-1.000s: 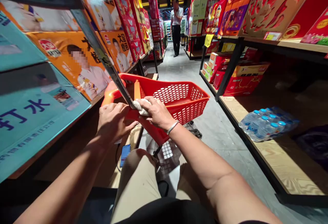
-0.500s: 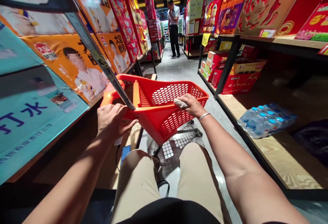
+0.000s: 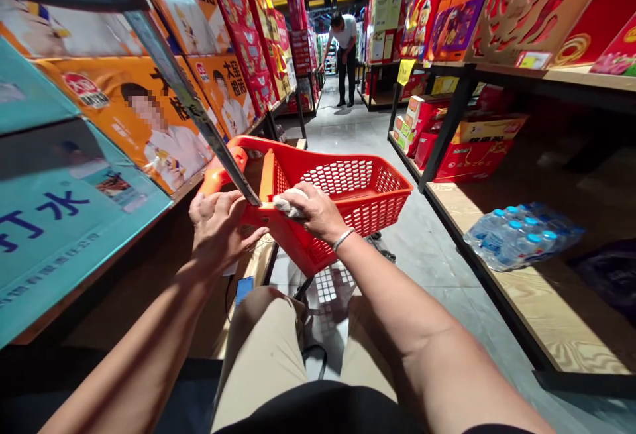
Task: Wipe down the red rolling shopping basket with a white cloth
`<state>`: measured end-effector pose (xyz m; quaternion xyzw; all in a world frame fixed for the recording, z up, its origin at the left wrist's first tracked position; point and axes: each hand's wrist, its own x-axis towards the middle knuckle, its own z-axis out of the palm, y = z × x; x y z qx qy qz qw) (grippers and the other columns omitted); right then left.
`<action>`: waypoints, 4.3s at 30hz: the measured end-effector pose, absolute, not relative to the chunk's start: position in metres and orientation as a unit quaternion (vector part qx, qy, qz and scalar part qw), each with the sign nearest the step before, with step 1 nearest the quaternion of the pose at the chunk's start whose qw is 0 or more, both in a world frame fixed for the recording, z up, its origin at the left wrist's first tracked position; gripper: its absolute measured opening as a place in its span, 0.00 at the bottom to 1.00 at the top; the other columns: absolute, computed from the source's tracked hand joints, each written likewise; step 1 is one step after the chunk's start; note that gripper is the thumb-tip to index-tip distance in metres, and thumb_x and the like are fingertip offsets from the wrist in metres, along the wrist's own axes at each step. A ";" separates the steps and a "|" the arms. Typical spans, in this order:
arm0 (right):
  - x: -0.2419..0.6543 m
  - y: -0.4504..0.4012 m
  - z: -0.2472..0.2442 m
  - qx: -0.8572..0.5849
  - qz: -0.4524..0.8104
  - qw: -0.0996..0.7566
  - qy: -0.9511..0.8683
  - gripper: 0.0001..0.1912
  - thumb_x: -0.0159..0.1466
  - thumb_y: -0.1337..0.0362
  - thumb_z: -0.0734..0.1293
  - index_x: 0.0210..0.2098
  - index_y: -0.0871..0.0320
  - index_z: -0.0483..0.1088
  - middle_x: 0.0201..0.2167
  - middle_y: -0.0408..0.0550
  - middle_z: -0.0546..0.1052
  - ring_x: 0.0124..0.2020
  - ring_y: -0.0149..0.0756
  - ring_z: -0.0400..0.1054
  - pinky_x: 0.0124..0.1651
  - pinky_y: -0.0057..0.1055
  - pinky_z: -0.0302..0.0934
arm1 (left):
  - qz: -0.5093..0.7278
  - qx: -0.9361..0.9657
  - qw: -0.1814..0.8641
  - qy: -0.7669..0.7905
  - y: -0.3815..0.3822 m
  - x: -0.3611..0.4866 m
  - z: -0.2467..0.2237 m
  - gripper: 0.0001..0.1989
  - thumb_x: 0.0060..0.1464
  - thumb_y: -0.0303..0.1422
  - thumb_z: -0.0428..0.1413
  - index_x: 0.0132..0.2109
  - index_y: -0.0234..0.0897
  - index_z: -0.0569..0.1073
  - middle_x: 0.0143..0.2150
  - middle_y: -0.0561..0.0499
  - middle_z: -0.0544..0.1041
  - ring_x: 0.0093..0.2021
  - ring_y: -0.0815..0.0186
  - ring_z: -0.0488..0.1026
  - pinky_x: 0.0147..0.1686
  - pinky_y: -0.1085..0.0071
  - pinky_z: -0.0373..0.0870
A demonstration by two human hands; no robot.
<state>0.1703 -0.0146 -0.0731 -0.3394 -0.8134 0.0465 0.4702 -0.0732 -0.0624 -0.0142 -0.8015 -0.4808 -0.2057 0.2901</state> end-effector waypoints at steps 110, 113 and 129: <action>0.221 0.003 -0.234 -0.596 -0.069 0.368 -0.711 0.17 0.62 0.75 0.67 0.41 0.47 0.81 0.50 0.50 0.68 0.52 0.46 0.56 0.57 0.42 0.60 | -0.113 -0.870 0.168 -0.450 0.037 -0.021 -0.037 0.30 0.52 0.40 0.55 0.60 0.32 0.69 0.55 0.38 0.72 0.60 0.46 0.64 0.66 0.54 0.56; 0.226 0.001 -0.229 -0.582 -0.053 0.359 -0.728 0.19 0.60 0.77 0.67 0.42 0.48 0.81 0.49 0.50 0.69 0.52 0.46 0.57 0.56 0.42 0.61 | -0.108 -0.869 0.173 -0.451 0.038 -0.022 -0.036 0.30 0.52 0.40 0.55 0.60 0.31 0.69 0.56 0.38 0.72 0.60 0.46 0.64 0.66 0.54 0.57; 0.253 -0.012 -0.238 -0.632 0.013 0.364 -0.684 0.16 0.55 0.77 0.66 0.37 0.53 0.79 0.44 0.51 0.69 0.48 0.44 0.62 0.54 0.45 0.64 | -0.113 -0.868 0.174 -0.451 0.034 -0.019 -0.037 0.30 0.52 0.40 0.55 0.60 0.32 0.69 0.56 0.38 0.72 0.60 0.46 0.64 0.65 0.53 0.58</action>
